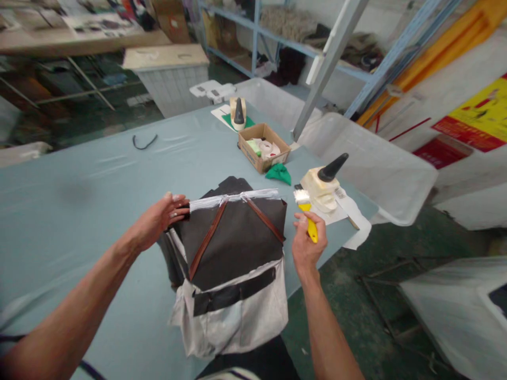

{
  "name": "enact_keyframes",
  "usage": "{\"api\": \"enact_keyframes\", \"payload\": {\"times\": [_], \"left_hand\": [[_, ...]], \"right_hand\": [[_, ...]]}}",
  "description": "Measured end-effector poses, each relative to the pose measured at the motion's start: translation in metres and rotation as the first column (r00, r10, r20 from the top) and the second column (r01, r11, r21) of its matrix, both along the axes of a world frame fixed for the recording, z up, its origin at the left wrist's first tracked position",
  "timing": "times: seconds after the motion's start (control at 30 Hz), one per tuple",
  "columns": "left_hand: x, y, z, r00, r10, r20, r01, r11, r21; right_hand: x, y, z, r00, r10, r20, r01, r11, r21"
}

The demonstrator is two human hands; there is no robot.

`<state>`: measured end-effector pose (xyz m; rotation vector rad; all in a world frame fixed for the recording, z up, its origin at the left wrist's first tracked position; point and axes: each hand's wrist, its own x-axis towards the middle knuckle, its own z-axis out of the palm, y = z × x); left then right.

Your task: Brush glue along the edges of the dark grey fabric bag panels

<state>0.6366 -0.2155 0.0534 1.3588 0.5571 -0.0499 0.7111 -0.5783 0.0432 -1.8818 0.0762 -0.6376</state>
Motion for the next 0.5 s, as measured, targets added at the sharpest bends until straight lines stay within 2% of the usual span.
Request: {"api": "enact_keyframes", "payload": {"times": [0.07, 0.13, 0.2, 0.27, 0.3, 0.37, 0.4, 0.5], "left_hand": [[-0.002, -0.003, -0.001, 1.0, 0.022, -0.006, -0.021, 0.991, 0.132], [-0.004, -0.01, 0.003, 0.998, 0.07, 0.001, -0.066, 0.94, 0.334], [-0.011, -0.023, 0.01, 0.983, 0.168, 0.072, -0.18, 0.815, 0.551], [-0.024, -0.044, 0.018, 0.95, 0.253, 0.184, -0.309, 0.664, 0.681], [-0.032, -0.058, 0.021, 0.934, 0.272, 0.233, -0.354, 0.609, 0.71], [-0.05, -0.089, 0.023, 0.925, 0.235, 0.3, -0.381, 0.55, 0.743], [-0.058, -0.106, 0.022, 0.935, 0.181, 0.306, -0.354, 0.567, 0.744], [-0.07, -0.157, 0.009, 0.971, -0.025, 0.239, -0.141, 0.745, 0.652]], "right_hand": [[-0.004, -0.006, -0.016, 0.999, 0.011, -0.051, -0.01, 1.0, 0.014], [-0.008, -0.008, -0.031, 0.994, 0.025, -0.102, -0.022, 0.999, 0.032], [-0.01, -0.006, -0.045, 0.986, 0.055, -0.158, -0.045, 0.997, 0.066], [-0.01, -0.001, -0.056, 0.978, 0.085, -0.192, -0.066, 0.992, 0.103], [-0.01, 0.001, -0.061, 0.976, 0.094, -0.196, -0.073, 0.991, 0.109], [-0.009, 0.006, -0.068, 0.977, 0.098, -0.192, -0.079, 0.991, 0.108], [-0.009, 0.008, -0.07, 0.978, 0.095, -0.187, -0.076, 0.991, 0.107], [-0.012, 0.01, -0.068, 0.979, 0.091, -0.18, -0.069, 0.99, 0.123]]}}
